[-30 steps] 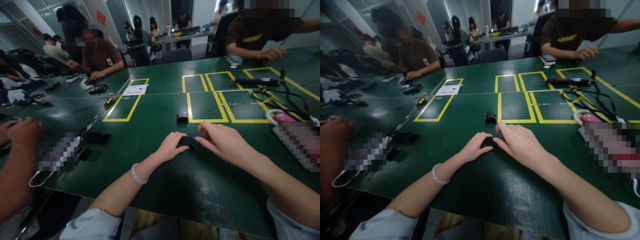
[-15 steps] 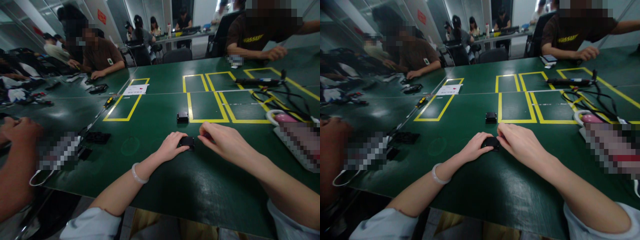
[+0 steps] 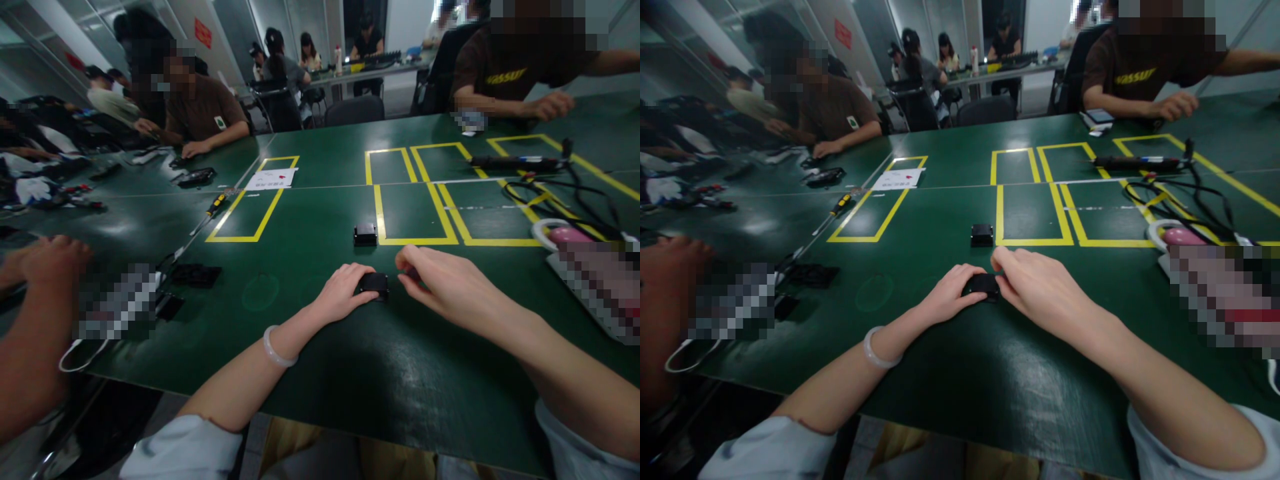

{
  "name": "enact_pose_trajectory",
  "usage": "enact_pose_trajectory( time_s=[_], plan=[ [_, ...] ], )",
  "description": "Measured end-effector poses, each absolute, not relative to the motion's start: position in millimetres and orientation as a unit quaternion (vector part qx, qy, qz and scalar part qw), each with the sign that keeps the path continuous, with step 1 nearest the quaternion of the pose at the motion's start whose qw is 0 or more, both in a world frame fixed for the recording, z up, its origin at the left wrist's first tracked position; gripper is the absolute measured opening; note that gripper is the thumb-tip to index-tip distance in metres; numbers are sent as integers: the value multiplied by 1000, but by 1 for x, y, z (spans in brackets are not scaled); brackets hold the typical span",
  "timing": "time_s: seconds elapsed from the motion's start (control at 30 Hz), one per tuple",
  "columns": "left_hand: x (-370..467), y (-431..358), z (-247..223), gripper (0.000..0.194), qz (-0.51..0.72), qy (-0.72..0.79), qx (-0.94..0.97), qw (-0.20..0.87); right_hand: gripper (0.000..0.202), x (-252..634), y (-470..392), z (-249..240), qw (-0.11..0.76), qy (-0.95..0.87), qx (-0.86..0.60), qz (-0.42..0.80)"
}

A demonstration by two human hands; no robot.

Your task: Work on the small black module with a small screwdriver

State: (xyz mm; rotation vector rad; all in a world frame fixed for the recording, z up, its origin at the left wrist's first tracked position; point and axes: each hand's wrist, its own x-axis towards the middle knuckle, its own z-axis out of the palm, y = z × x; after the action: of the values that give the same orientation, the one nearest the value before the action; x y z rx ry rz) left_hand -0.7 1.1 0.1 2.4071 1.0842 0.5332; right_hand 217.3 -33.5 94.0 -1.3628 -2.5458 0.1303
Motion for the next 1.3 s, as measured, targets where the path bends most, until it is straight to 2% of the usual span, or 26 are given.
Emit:
enact_pose_trajectory(
  time_s=[0.27, 0.5, 0.67, 0.8, 1.03, 1.2, 1.3],
  plan=[
    [0, 2, 0, 39, 189, 395, 871, 223, 16, 214, -34, 94, 131, -866, -482, 14],
    [-1, 1, 0, 37, 193, 389, 874, 218, 6, 216, -33, 94, 137, -869, -473, 50],
    [-1, 1, 0, 37, 195, 391, 872, 222, 8, 216, -34, 94, 137, -869, -473, 56],
    [-1, 1, 0, 38, 190, 395, 871, 220, 18, 215, -33, 95, 122, -862, -490, 36],
    [-1, 1, 1, 37, 191, 393, 872, 220, 4, 216, -34, 95, 129, -867, -477, 68],
    [-1, 1, -1, 37, 197, 391, 873, 216, 7, 216, -34, 94, 131, -867, -478, 61],
    [-1, 1, -2, 38, 201, 389, 873, 214, 15, 215, -34, 94, 120, -862, -491, 46]
  ],
)
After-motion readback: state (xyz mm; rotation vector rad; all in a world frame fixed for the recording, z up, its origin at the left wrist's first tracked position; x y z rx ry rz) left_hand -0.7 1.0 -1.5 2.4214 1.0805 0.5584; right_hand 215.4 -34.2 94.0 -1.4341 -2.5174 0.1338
